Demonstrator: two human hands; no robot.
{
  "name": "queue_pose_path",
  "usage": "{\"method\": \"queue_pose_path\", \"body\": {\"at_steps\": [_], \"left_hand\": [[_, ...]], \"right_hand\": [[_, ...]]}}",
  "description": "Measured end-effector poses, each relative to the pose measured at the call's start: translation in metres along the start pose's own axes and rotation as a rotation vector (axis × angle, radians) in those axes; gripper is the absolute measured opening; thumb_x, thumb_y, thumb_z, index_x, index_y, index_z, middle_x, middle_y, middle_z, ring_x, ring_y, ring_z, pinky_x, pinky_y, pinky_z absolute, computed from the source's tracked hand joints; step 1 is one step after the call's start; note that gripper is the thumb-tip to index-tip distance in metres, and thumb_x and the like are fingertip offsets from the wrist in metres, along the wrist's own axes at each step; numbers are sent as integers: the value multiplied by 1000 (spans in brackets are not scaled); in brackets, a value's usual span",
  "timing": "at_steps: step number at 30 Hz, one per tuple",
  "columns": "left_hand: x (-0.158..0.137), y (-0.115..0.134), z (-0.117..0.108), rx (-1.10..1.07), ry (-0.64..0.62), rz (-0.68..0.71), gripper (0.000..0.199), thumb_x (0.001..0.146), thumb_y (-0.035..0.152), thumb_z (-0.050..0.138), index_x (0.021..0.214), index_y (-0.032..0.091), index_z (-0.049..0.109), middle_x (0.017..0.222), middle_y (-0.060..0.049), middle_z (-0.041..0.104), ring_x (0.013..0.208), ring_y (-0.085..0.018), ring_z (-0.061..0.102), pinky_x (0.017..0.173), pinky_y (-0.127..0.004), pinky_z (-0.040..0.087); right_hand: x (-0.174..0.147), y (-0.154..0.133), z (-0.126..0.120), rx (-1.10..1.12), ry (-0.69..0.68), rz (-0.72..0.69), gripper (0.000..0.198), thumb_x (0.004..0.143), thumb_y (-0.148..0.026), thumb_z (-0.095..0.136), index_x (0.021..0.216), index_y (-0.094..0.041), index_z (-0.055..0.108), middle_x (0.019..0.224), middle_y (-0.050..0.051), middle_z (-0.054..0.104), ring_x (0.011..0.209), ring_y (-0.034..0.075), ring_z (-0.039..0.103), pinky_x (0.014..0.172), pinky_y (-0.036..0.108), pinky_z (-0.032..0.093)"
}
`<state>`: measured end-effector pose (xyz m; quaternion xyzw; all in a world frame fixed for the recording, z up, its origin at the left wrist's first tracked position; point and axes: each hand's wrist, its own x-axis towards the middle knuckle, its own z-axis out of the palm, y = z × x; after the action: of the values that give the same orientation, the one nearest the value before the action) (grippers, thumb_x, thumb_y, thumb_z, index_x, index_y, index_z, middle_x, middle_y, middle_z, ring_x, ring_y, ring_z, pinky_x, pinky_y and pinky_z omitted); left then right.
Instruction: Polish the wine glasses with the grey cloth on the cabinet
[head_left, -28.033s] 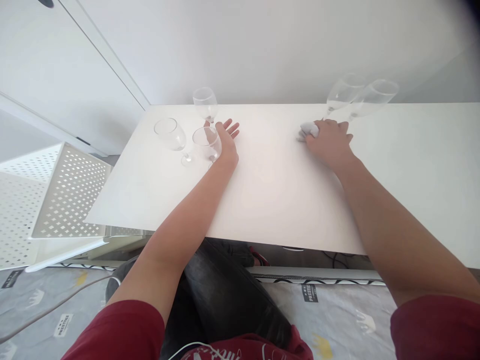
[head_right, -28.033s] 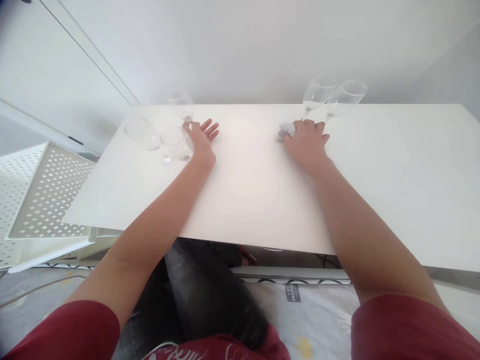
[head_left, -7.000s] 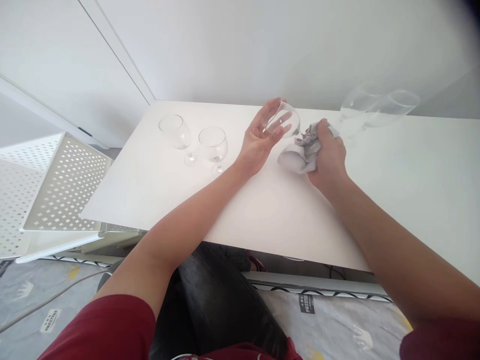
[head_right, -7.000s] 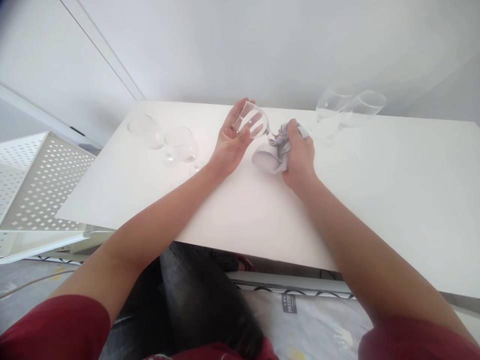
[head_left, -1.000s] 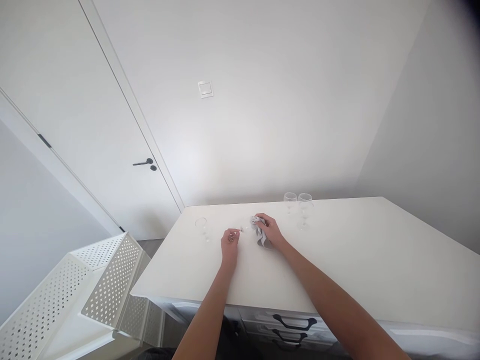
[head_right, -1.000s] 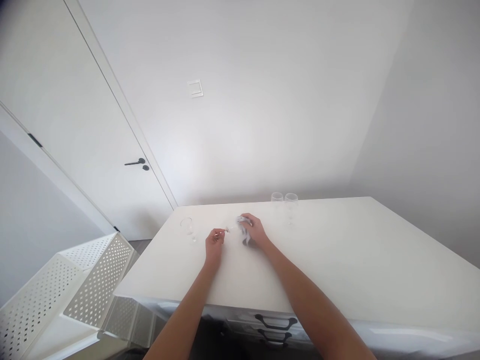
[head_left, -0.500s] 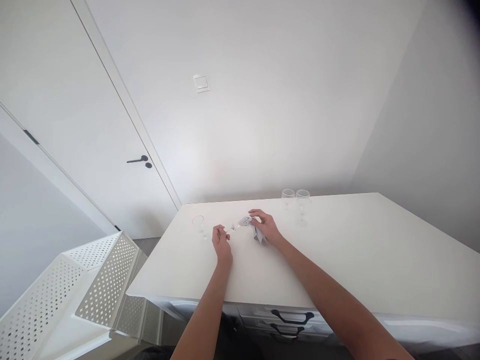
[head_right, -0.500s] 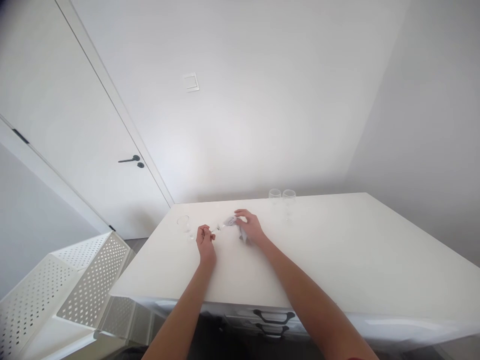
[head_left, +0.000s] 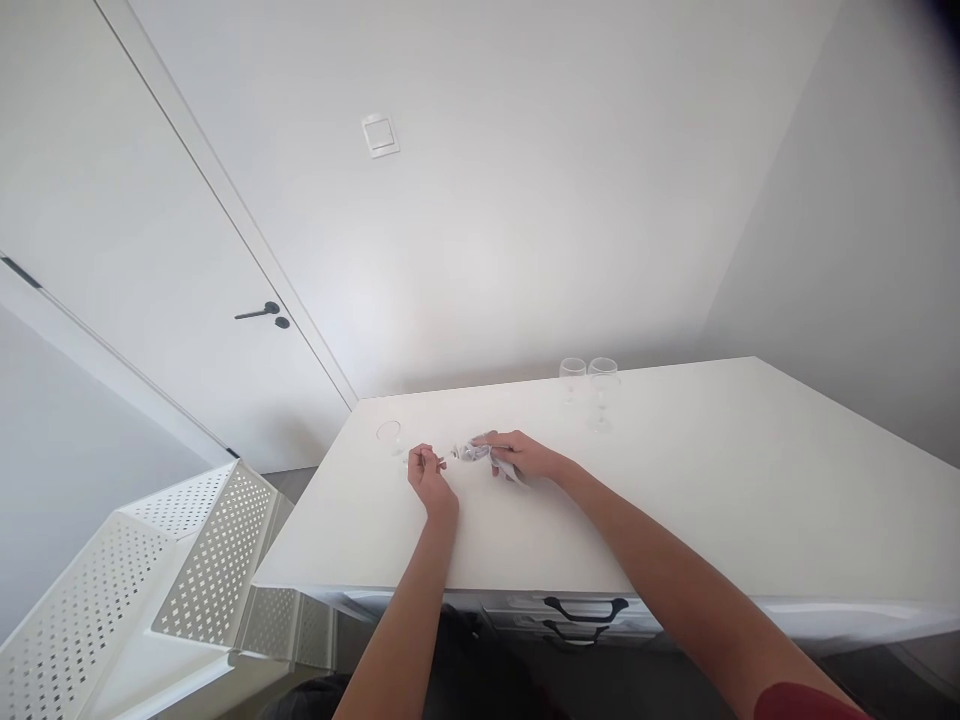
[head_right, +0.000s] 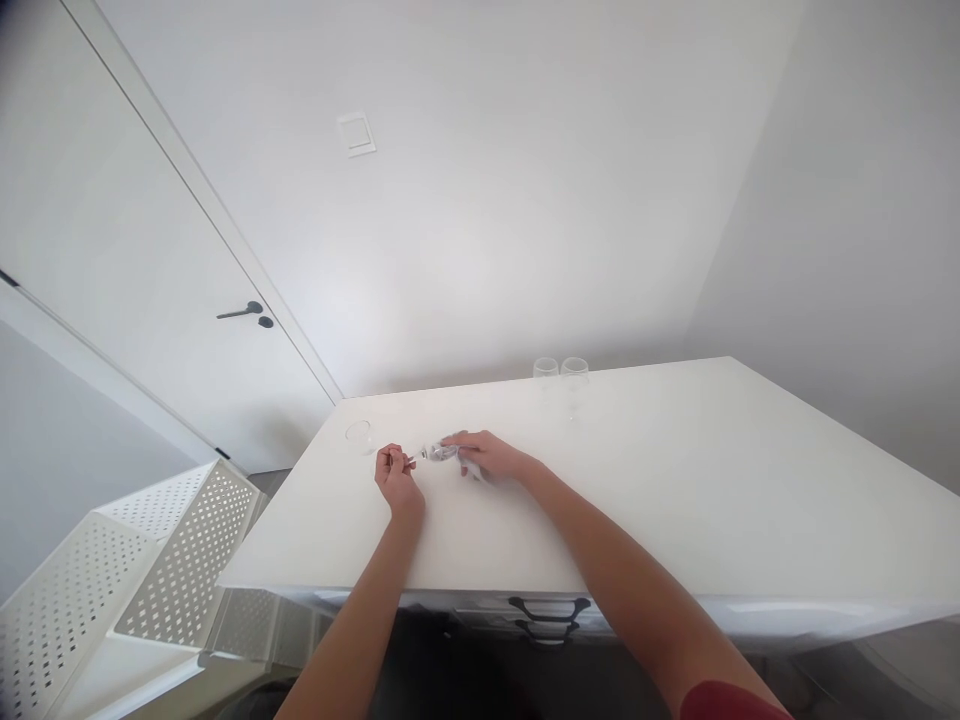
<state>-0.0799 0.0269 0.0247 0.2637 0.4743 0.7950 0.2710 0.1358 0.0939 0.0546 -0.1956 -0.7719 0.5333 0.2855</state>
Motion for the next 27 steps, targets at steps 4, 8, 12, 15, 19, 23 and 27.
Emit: {"method": "queue_pose_path", "body": {"at_steps": [4, 8, 12, 15, 19, 23, 27], "left_hand": [[-5, 3, 3, 16, -76, 6, 30, 92, 48, 71, 88, 20, 61, 81, 1, 48, 69, -9, 47, 65, -22, 44], [-10, 7, 6, 66, -127, 54, 29, 98, 47, 67, 88, 20, 61, 79, 2, 46, 69, -9, 46, 65, -22, 46], [-12, 7, 7, 120, -122, 58, 30, 102, 50, 61, 92, 22, 58, 80, 2, 45, 68, -9, 45, 62, -21, 48], [-16, 8, 10, 153, -215, 28, 32, 100, 53, 63, 95, 22, 59, 88, 1, 49, 69, -8, 50, 66, -23, 55], [-26, 11, 15, 193, -361, -14, 38, 90, 53, 80, 95, 23, 57, 87, 2, 50, 60, -4, 47, 56, -19, 49], [-28, 12, 16, 178, -340, -65, 45, 95, 61, 70, 90, 25, 44, 76, 7, 34, 54, -5, 32, 44, -15, 31], [-22, 12, 14, 183, -262, -109, 44, 100, 63, 60, 89, 25, 41, 79, 6, 31, 55, -5, 28, 41, -16, 31]], "right_hand": [[-2, 0, -1, 416, -155, 161, 66, 99, -56, 68, 147, -11, 67, 72, 4, 69, 60, 18, 62, 64, 31, 48], [-5, -10, -8, 460, -104, 192, 68, 97, -60, 70, 147, -13, 69, 70, 1, 64, 54, 14, 53, 60, 30, 45], [-3, -11, -11, 90, -12, 60, 56, 81, -52, 88, 128, -21, 82, 102, 7, 76, 80, 19, 65, 70, 28, 50], [2, -2, -12, 57, 187, -4, 47, 80, -51, 88, 113, -18, 84, 104, 7, 76, 82, 19, 62, 71, 28, 49], [2, 9, -18, 141, 298, 16, 60, 94, -64, 70, 126, -13, 76, 92, 8, 70, 64, 14, 53, 59, 28, 45], [-8, 5, -26, 178, 140, 59, 72, 89, -65, 78, 138, -13, 72, 92, 7, 71, 55, 13, 52, 53, 29, 47], [-9, 1, -25, 84, 3, 41, 59, 83, -53, 88, 132, -20, 78, 114, 7, 75, 83, 19, 68, 75, 30, 55]]}}
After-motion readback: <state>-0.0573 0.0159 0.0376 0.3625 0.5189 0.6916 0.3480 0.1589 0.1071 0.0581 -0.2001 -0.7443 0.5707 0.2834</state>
